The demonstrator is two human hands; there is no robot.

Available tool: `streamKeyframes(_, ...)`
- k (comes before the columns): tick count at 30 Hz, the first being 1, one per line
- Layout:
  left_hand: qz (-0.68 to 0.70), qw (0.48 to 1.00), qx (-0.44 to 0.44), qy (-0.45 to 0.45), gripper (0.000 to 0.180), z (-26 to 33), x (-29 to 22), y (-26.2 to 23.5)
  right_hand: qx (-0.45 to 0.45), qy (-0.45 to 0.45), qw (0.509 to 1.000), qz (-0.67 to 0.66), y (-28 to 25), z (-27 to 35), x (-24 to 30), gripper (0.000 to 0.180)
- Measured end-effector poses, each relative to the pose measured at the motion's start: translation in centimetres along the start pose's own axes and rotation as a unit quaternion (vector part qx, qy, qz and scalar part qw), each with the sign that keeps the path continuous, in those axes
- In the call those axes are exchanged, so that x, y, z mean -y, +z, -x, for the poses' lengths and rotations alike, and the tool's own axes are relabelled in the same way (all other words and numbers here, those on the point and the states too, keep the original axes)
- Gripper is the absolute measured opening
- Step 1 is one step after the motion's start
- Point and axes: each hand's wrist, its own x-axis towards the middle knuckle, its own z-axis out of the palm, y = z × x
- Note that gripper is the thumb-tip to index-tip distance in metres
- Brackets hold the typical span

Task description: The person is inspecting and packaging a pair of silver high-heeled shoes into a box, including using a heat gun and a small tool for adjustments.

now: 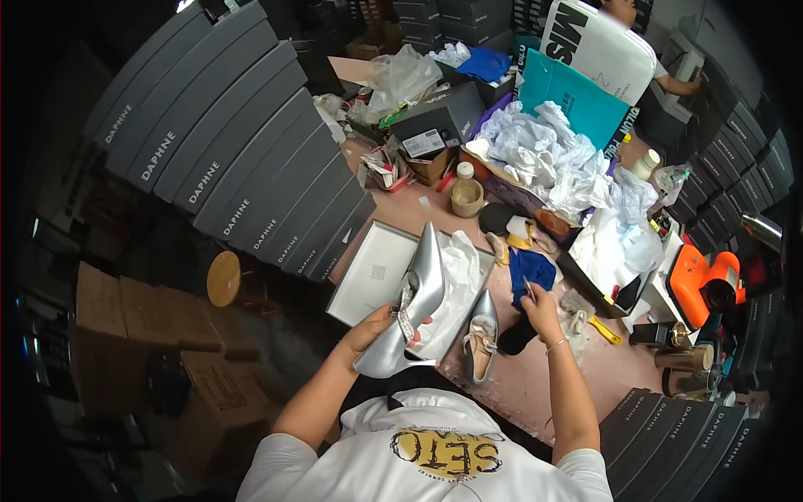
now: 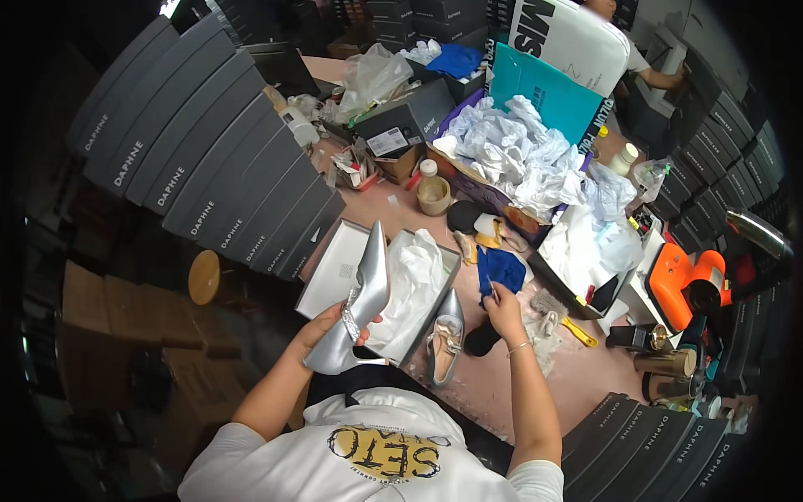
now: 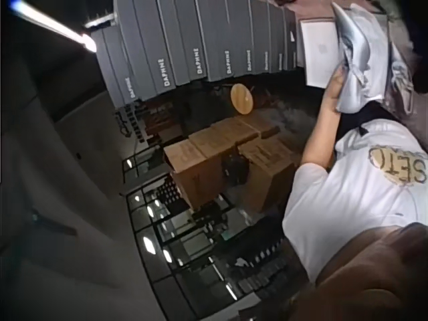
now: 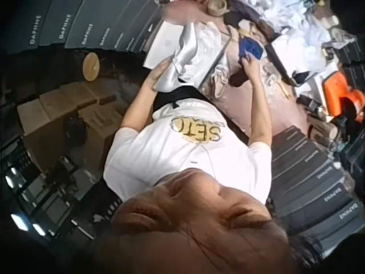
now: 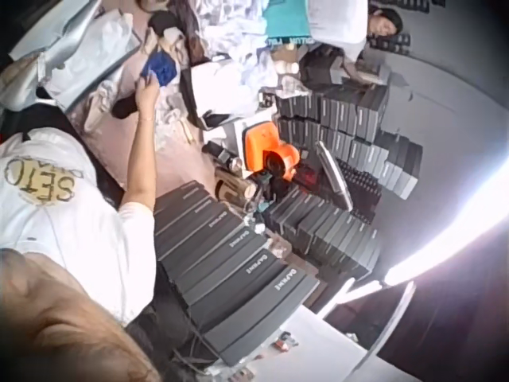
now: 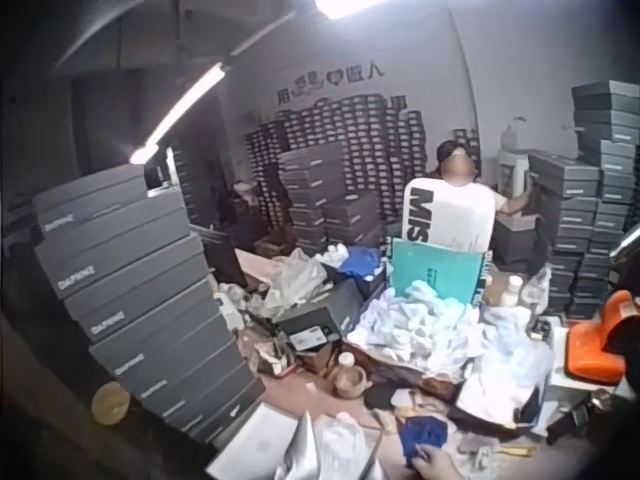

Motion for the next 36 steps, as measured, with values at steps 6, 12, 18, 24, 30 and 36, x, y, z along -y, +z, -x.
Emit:
streamKeyframes(6, 0.245, 0.967, 0.026, -0.056, 0.056, -2.8, -1.6, -4.1, -0.115, 0.034, 0.993, 0.000, 3.3, -6.7, -4.0, 0.044)
streamKeyframes(12, 0.192, 0.974, -0.004, -0.118, 0.045, -5.9, -4.3, -6.7, -0.226, 0.066, 0.969, 0.076, 6.1, -9.5, -4.8, 0.054)
streamKeyframes(18, 0.099, 0.964, 0.122, -0.215, 0.049, -11.7, -6.7, -8.7, -0.213, -0.013, 0.969, 0.129, 9.4, -9.6, -6.5, 0.055)
streamKeyframes(24, -0.023, 0.967, 0.153, -0.202, 0.053, -12.3, -5.5, -11.3, -0.165, -0.015, 0.983, 0.076, 8.7, -6.6, -2.4, 0.052)
streamKeyframes(30, 0.018, 0.941, 0.143, -0.306, 0.049, -15.9, -4.1, -11.6, -0.178, -0.046, 0.983, 0.002, 7.2, -1.9, 0.8, 0.044)
streamKeyframes(36, 0.065, 0.950, 0.048, -0.300, 0.059, -13.1, -3.6, -8.8, -0.273, -0.027, 0.956, -0.106, 8.6, 6.0, 5.4, 0.031)
